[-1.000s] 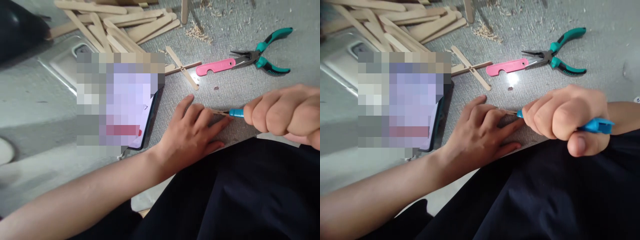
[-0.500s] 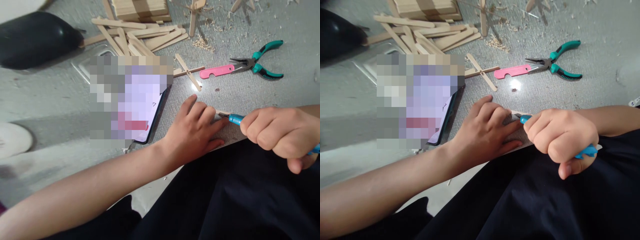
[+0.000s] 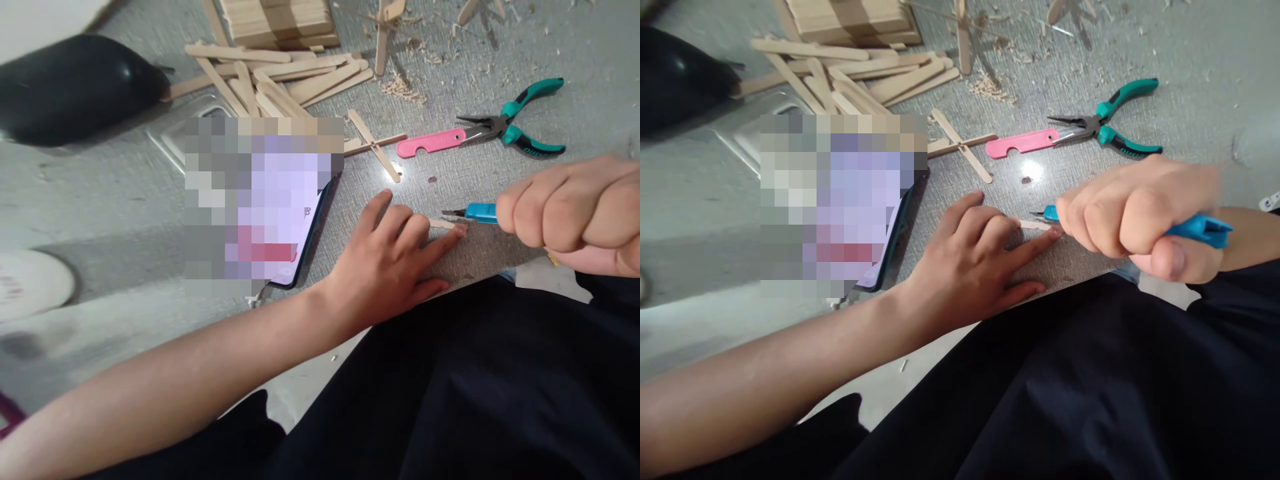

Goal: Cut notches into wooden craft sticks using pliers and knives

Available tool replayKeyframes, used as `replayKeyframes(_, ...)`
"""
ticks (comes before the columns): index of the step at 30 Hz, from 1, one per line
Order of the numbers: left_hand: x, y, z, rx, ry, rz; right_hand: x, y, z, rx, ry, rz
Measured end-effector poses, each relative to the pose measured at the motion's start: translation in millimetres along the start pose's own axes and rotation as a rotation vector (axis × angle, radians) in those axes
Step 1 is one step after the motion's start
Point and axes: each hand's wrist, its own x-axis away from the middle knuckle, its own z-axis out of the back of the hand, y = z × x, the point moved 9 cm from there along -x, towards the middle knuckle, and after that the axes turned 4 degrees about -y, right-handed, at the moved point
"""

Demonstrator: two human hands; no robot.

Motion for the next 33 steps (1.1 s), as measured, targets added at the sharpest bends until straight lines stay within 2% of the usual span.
replayKeyframes(1, 0.3, -0.3, -0.6, -0.004, -0.001, 0.001, 1.1, 4.1, 7.2, -0.088, 0.17, -0.037)
replayKeyframes(2, 0.5, -0.5, -0.8, -0.007, -0.003, 0.001, 2.0, 7.3, 4.9, -0.153, 0.233, -0.06)
replayKeyframes(4, 0.5, -0.6, -0.8, -0.004, -0.009, -0.001, 1.3, 13.3, -8.1, -0.238, 0.229, -0.094)
replayKeyframes(8, 1.0, -2.3, -0.8, 0.054, -0.017, 0.008, 0.6, 12.8, -10.8, -0.303, 0.316, 0.067)
replayKeyframes(12, 2.2, -4.1, -1.8, 0.094, -0.013, 0.024, -3.0, 17.7, -14.2, -0.267, 0.276, 0.06)
replayKeyframes(16, 3.1, -2.1, -0.9, 0.04, 0.009, 0.003, -1.7, 16.1, -10.7, -0.295, 0.268, 0.065)
replayKeyframes(21, 3.9, -0.3, 2.1, 0.003, 0.048, -0.022, -1.2, 14.5, -17.1, -0.326, 0.12, 0.063)
replayKeyframes(26, 4.0, -3.3, -0.8, 0.068, 0.029, 0.005, 0.6, 12.5, -12.4, -0.238, 0.147, 0.032)
replayKeyframes(30, 5.2, -3.6, -1.6, 0.073, 0.029, 0.018, 0.0, 13.0, -17.7, -0.201, 0.117, -0.015)
replayKeyframes(33, 5.6, -2.9, -0.6, 0.051, 0.023, 0.031, 1.5, 10.0, -17.2, -0.228, 0.189, 0.041)
